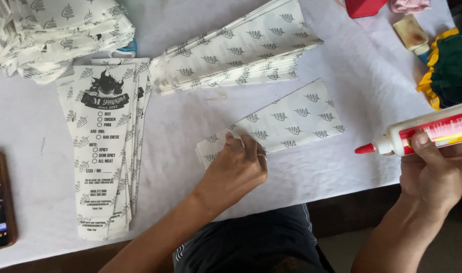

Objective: Rapidly folding paper packaging sleeves and applying glue to the edges to assemble them.

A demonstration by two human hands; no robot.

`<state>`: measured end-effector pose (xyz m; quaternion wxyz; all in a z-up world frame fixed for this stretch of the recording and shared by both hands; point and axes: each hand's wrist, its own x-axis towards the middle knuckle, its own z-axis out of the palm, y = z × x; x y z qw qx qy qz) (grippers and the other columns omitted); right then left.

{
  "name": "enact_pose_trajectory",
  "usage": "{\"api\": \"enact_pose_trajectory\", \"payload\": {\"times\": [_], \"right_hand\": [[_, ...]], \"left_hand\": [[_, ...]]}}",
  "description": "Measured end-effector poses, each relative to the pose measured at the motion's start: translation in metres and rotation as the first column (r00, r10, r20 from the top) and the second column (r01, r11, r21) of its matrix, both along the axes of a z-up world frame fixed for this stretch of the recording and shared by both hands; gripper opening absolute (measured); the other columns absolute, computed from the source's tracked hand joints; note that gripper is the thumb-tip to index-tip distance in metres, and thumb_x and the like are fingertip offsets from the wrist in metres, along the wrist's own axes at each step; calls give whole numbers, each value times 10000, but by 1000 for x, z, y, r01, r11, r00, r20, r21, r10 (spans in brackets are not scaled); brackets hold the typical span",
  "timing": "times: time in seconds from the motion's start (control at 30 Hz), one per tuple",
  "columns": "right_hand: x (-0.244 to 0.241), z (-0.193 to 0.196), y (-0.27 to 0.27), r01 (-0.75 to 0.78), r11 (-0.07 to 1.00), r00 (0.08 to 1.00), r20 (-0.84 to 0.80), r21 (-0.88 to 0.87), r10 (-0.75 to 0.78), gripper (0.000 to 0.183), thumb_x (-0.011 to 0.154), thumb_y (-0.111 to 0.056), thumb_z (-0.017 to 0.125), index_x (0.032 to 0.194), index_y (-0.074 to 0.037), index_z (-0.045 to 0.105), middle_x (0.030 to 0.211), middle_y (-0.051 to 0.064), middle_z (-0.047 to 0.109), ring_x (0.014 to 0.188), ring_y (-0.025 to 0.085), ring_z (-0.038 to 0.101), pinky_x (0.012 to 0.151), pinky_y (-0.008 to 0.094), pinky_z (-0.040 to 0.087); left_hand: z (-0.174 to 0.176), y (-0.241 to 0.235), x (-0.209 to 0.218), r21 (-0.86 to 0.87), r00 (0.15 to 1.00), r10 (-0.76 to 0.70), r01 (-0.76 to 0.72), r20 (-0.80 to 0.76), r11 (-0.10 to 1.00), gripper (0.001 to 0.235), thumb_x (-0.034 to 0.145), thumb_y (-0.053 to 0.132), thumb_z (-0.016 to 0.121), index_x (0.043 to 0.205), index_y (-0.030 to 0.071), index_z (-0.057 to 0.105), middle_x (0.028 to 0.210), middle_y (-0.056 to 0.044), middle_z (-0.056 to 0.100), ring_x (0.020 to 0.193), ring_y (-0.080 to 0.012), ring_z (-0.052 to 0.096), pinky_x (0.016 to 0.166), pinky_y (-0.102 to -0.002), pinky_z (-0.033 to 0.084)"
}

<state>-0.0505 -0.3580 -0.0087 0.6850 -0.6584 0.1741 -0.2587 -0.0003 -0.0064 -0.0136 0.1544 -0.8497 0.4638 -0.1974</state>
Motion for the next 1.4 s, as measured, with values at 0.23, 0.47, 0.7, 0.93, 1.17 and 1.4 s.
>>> {"api": "enact_pose_trajectory", "payload": {"times": [0.23, 0.47, 0.7, 0.93, 1.17, 1.4], "right_hand": [[-2, 0, 3, 9, 999, 1000, -12, 41, -9, 264, 955, -80, 750, 1193, -67, 634, 1010, 0, 658, 1004, 152, 723, 909, 287, 688], [-4, -4, 2, -5, 1000, 1000, 28, 24, 4, 264, 935, -107, 774, 1157, -84, 633, 1003, -16, 643, 1013, 141, 695, 964, 283, 652], [-4, -11, 14, 21, 1000, 986, 163, 5, -21, 293, 949, -76, 808, 1220, -49, 701, 1128, 61, 739, 1057, 165, 759, 1026, 325, 713], [4, -16, 84, 5, 944, 999, 41, -330, 9, 218, 830, -117, 871, 913, -71, 675, 848, 9, 640, 766, 98, 586, 723, 258, 488], [12, -14, 88, -43, 944, 999, -38, -328, 33, 308, 800, -111, 897, 981, -53, 654, 907, 27, 640, 828, 127, 604, 739, 273, 508], [11, -42, -6, 168, 956, 972, 203, -239, -120, 395, 896, -42, 924, 1169, -15, 641, 1093, 110, 690, 1016, 195, 694, 881, 427, 680]], "left_hand": [[-9, -9, 4, -50, 999, -4, 2, -51, 999, 389, 641, -160, 706, 1020, -75, 722, 1016, -428, 663, 655, -474, 734, 471, -362, 575], [-11, -6, 4, -52, 1000, 6, -5, 13, 999, 418, 649, -33, 757, 1062, 23, 730, 980, -370, 672, 617, -398, 708, 571, -377, 562], [-16, 5, 15, -239, 990, 12, -46, -142, 970, 288, 687, -112, 665, 921, 48, 711, 688, -34, 574, 533, -187, 507, 462, -313, 413], [-19, 6, 26, -430, 926, 21, -196, -378, 881, 240, 681, -129, 584, 801, 75, 619, 581, -37, 560, 398, -242, 526, 364, -362, 375], [-11, 10, 30, -456, 895, 1, -228, -446, 860, 183, 946, -46, 626, 787, 44, 620, 562, -65, 596, 373, -261, 528, 352, -360, 349], [-5, 14, 38, -462, 862, -23, -249, -506, 851, 146, 1035, 119, 662, 960, -6, 648, 557, -40, 619, 416, -239, 584, 379, -360, 400]]}}
